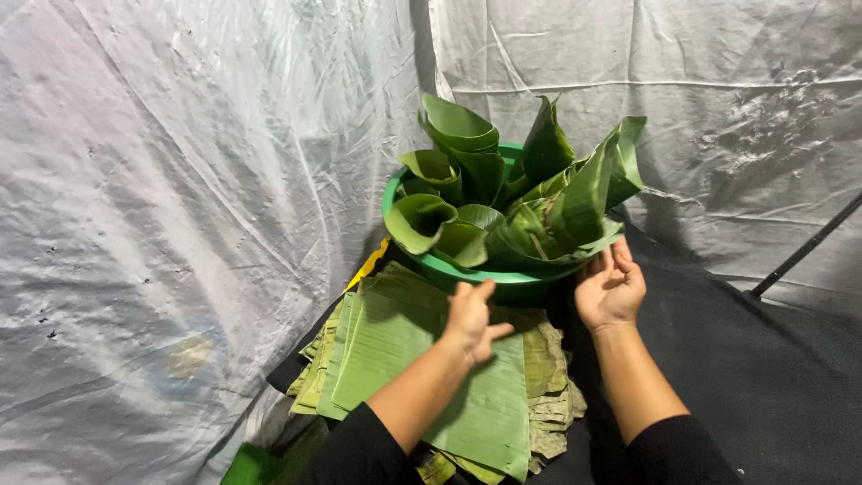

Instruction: Cleaning banana leaves with a cloth and folding them into cones secured with toothpicks

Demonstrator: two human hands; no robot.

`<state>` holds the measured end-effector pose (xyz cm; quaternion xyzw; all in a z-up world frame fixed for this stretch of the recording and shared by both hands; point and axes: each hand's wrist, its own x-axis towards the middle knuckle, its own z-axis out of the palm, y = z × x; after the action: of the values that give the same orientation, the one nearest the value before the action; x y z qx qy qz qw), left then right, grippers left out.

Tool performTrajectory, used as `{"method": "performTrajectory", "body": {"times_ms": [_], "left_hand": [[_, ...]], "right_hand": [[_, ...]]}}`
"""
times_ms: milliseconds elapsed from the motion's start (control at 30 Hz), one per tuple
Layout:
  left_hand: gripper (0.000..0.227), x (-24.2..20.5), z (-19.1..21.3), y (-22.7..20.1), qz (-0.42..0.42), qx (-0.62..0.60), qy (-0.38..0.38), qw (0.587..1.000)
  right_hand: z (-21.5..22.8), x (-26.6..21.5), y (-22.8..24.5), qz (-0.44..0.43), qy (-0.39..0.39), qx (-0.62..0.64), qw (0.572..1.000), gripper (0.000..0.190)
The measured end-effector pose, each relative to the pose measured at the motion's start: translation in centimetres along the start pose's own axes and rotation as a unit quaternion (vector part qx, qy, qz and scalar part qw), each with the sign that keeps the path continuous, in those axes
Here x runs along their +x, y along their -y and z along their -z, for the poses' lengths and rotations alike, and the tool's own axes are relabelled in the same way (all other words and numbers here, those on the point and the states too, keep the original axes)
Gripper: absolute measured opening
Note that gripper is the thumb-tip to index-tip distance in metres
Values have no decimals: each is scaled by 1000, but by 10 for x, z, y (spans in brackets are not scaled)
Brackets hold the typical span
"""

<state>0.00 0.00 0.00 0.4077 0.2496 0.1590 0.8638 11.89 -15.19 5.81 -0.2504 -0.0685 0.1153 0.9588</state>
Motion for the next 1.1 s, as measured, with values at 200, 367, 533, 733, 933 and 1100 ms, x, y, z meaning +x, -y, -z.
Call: {"method": "performTrajectory", "body": {"times_ms": [200, 367, 533, 733, 933, 1100], "left_hand": [[39, -13, 11, -6, 74, 179, 149, 970], [20, 65, 129, -124, 8, 618, 230, 752], [67, 123, 143, -149, -98, 207, -132, 964], [41, 157, 120, -119, -176, 190, -119, 958], [60, 88, 89, -109, -150, 260, -175, 938], [57, 26, 57, -98, -135, 231, -183, 946]], "right_hand": [[107, 73, -21, 1, -68, -46, 997, 33], [0, -32, -13, -108, -90, -136, 981, 54], [-36, -56, -22, -102, -106, -169, 975, 67], [-1, -38, -35, -83, -115, -206, 968, 70], [44, 23, -38, -39, -94, -195, 975, 49], [71, 52, -34, 17, -101, -180, 978, 35]]}}
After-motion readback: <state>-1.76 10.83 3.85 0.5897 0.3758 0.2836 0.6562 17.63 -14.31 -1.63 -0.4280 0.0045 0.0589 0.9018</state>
